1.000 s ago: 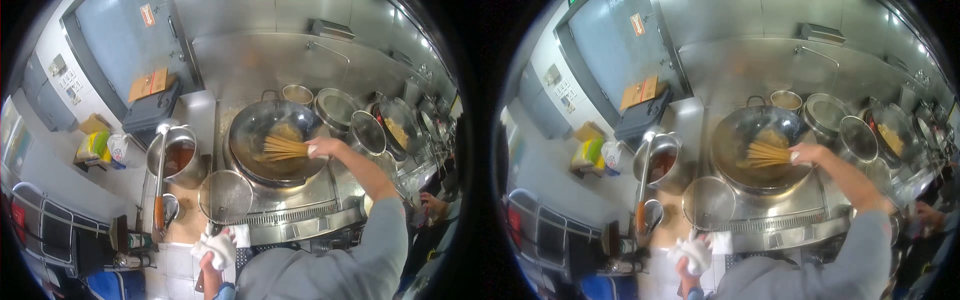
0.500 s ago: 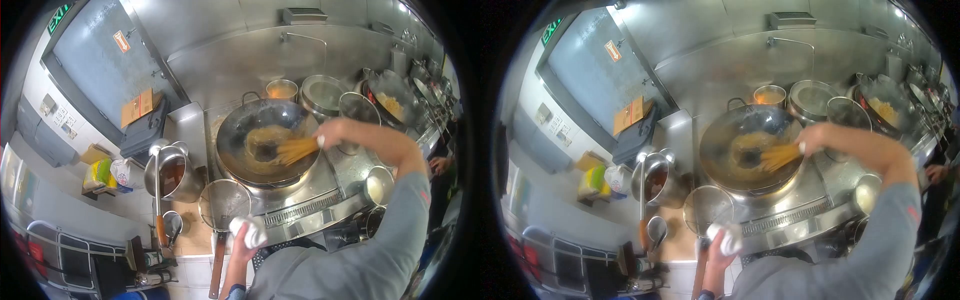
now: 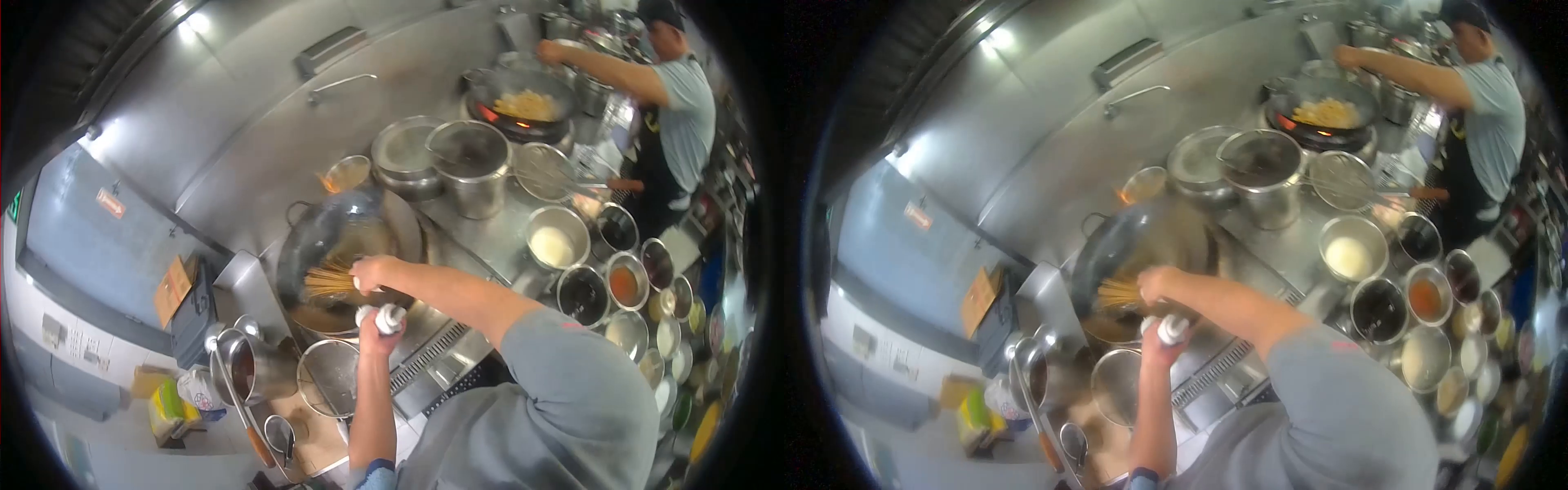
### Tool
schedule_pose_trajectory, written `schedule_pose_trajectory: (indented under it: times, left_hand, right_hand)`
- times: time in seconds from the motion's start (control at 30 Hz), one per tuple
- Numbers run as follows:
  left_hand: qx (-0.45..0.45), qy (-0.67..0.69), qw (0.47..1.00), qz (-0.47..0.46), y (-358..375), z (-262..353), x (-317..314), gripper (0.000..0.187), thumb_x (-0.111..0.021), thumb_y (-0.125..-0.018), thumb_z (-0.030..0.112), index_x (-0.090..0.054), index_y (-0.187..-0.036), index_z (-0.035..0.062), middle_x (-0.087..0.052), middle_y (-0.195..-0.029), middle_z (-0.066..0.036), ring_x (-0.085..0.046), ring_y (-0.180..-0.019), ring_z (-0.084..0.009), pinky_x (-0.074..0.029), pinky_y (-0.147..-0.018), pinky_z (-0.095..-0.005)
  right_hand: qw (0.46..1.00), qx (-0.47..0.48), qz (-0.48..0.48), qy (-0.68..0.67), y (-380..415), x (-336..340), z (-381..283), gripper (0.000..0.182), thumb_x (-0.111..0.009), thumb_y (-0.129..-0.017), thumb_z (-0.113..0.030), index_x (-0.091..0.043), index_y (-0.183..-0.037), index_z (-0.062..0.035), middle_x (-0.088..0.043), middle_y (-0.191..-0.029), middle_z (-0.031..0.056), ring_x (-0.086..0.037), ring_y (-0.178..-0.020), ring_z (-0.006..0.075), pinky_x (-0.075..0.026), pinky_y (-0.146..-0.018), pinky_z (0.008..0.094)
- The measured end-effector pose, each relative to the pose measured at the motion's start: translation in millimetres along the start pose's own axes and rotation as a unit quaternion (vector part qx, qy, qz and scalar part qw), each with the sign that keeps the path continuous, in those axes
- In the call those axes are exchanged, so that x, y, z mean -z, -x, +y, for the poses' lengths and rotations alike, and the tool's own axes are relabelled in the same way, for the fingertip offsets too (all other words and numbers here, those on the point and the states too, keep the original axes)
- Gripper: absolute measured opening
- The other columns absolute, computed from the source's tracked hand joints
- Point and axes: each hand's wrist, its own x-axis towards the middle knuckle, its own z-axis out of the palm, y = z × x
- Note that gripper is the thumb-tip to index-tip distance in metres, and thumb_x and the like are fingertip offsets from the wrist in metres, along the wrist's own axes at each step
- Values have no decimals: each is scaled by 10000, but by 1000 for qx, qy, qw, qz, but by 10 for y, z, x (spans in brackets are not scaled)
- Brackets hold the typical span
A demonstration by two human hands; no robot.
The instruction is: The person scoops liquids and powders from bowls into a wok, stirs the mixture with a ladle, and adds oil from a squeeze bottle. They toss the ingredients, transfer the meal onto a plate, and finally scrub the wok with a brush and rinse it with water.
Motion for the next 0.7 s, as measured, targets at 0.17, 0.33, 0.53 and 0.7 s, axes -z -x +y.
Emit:
schedule_pose_trajectory:
  times: [0.17,0.33,0.53,0.7]
  left_hand:
    - [-315,-272,908,53,29,70,481,164,-483,-888,177,-526,-1035,115,-622,-945,-69,-619,-880,-261,-509,-729,-451]
    - [-204,-24,973,106,385,323,619,284,-497,-833,71,-533,-1112,31,-616,-975,-116,-654,-825,-274,-560,-650,-403]
    - [-307,-113,930,165,474,270,552,183,-525,-789,3,-554,-968,28,-561,-875,-50,-583,-745,-167,-486,-636,-308]
    - [-333,-112,916,193,508,133,493,264,-522,-773,-34,-518,-1033,7,-566,-932,-69,-583,-772,-175,-492,-656,-308]
  right_hand:
    - [997,18,22,-74,881,152,8,761,-751,-640,-315,-523,-1346,-145,-591,-1267,129,-602,-1086,322,-510,-883,410]
    - [875,-55,166,-452,1698,-882,321,884,-747,-733,-341,-319,-1467,-97,-585,-1211,166,-659,-841,253,-543,-579,353]
    - [645,-121,149,-739,2567,-1187,51,535,-672,-855,-242,-460,-1311,-59,-590,-748,59,-585,-505,154,-460,-367,283]
    - [622,-146,213,-739,2994,-1269,102,507,-662,-856,-227,-470,-1284,-33,-580,-773,71,-572,-502,163,-452,-356,289]
